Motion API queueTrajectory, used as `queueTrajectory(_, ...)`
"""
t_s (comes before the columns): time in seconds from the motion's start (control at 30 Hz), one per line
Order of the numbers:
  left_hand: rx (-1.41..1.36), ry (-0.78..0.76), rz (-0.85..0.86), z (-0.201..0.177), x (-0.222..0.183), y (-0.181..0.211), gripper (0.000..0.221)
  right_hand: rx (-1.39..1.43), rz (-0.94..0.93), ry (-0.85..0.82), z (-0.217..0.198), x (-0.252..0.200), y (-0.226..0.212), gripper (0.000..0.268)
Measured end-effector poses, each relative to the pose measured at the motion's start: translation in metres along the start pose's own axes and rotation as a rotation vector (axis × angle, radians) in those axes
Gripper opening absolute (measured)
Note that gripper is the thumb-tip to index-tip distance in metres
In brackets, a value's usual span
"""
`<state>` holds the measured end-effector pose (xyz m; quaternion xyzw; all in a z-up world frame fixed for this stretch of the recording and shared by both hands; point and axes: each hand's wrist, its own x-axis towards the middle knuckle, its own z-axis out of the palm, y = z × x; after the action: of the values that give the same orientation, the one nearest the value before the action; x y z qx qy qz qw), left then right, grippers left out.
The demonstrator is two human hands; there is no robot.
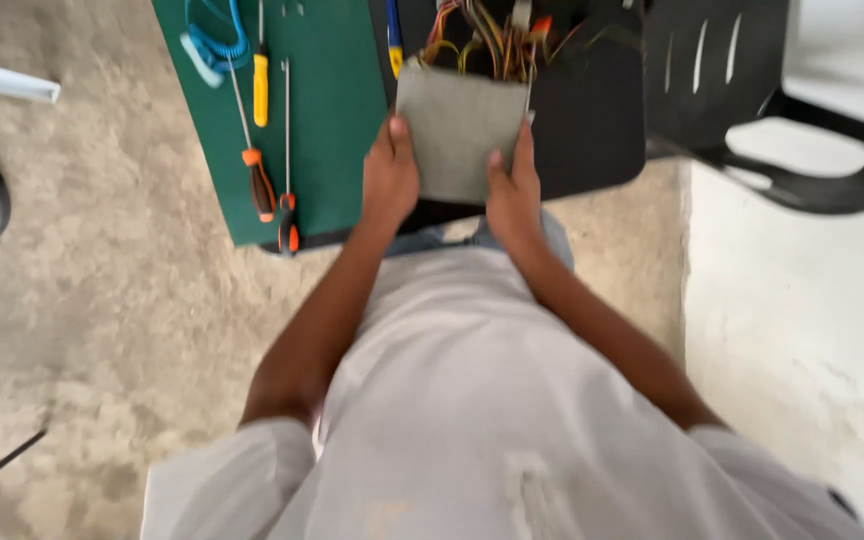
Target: Disassembling a computer power supply unit for cleaning or repair using a screwdriver to remove the casing.
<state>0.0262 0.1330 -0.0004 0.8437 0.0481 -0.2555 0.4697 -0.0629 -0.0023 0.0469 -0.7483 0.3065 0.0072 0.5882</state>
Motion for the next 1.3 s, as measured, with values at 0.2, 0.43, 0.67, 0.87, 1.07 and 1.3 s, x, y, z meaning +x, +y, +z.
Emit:
queueTrajectory(0.2,-0.079,-0.020,0.078,0.041,0.048,-0.051,0.069,-0.040,0.247,-0.028,0.008,0.071,0.056,0.064)
queueTrajectory(0.43,-0.067,-0.032,0.005,0.028,0.023,-0.042,0.060,-0.099,0.042,-0.034,-0.005,0.042,0.078,0.063)
queueTrajectory(0.67,0.141,-0.155,-0.076,0.023,0.033,-0.045,0.067,-0.279,0.029,-0.130,-0.025,0.050,0.087,0.060)
queueTrajectory(0.87,0.124,-0.233,-0.087,0.005,0.045,-0.025,0.063,-0.329,-0.100,0.106,-0.063,0.064,0.090,0.036)
queueTrajectory(1.07,0.426,-0.039,0.683,0.020,0.066,-0.001,0.075,-0.546,0.193,-0.100,-0.065,0.090,0.118,0.063)
queueTrajectory(1.3,0.912,0.046,0.724,0.065,0.053,0.009,0.055,-0.129,0.383,0.045,-0.085,0.060,0.074,0.019)
